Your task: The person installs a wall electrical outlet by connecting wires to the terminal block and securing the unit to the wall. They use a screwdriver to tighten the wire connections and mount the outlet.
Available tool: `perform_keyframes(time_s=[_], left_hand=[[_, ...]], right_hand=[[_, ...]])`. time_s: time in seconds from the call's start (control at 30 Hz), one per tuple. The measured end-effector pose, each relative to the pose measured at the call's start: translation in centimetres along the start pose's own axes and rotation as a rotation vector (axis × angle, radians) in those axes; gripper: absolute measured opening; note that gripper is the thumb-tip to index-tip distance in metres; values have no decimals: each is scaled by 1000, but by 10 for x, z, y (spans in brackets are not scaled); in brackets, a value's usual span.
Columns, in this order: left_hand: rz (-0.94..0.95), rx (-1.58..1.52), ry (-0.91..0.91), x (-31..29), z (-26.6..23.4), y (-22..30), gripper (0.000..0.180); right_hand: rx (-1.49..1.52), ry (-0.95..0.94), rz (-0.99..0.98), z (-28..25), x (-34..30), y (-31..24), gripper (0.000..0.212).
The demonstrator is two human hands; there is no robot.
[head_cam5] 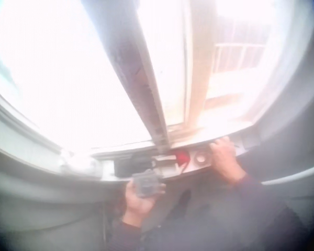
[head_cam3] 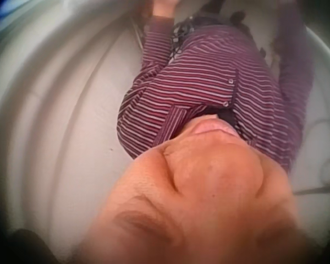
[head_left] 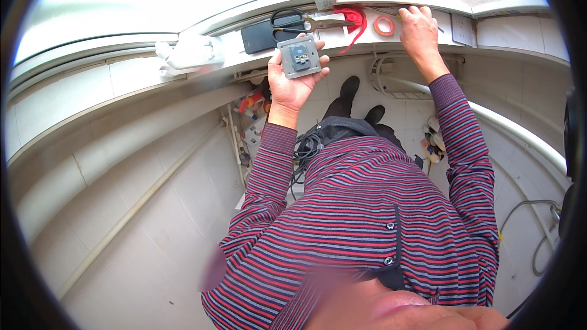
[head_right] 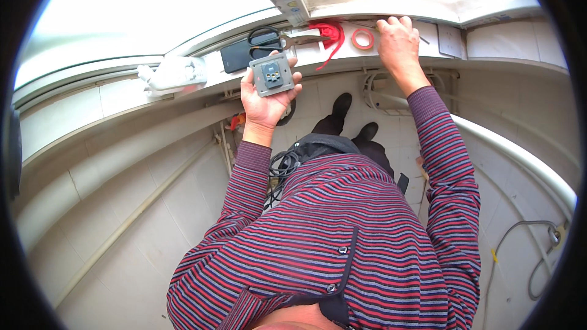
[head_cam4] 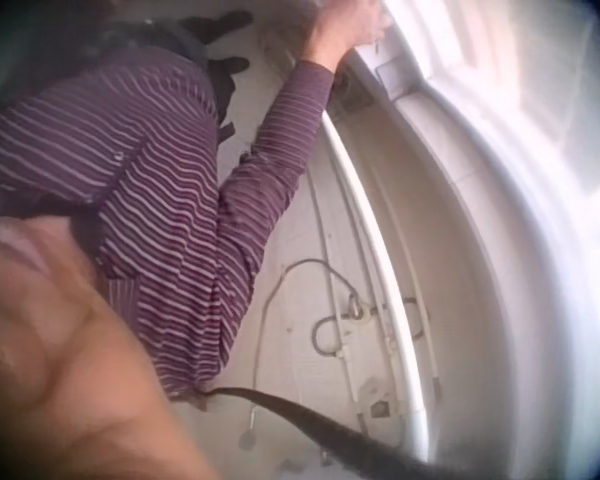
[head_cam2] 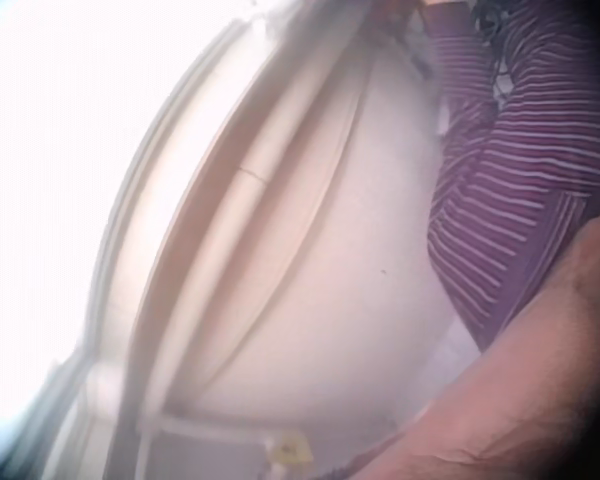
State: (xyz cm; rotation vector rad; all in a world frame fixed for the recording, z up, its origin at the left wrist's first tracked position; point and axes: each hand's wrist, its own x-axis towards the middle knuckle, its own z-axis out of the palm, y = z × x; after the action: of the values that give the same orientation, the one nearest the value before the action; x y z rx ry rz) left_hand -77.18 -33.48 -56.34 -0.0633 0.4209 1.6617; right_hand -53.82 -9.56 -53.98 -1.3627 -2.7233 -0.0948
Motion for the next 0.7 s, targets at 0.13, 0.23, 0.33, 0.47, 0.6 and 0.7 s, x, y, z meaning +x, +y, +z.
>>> perform_keyframes(time_s=[0.13,0.23,0.33,0.47,0.6,0.7], left_hand=[[-13,1,-36,0,4,-2,70],[-5,27,-56,3,12,-4,69],[-3,21,-69,7,25,-6,66],[-7,-12,-73,11,37,-11,61],[-52,-195,-101,23,41,-26,53],[-53,-263,6,28,60,-38,52]], right_hand=[[-41,44,-42,-12,-2,4,24],[-37,61,-80,-17,-1,10,24],[-34,23,-85,-42,-6,6,27],[311,-1,-114,-99,-32,-16,27],[1030,-181,10,-133,-84,-44,31],[1434,-606,358,-148,-116,-63,39]])
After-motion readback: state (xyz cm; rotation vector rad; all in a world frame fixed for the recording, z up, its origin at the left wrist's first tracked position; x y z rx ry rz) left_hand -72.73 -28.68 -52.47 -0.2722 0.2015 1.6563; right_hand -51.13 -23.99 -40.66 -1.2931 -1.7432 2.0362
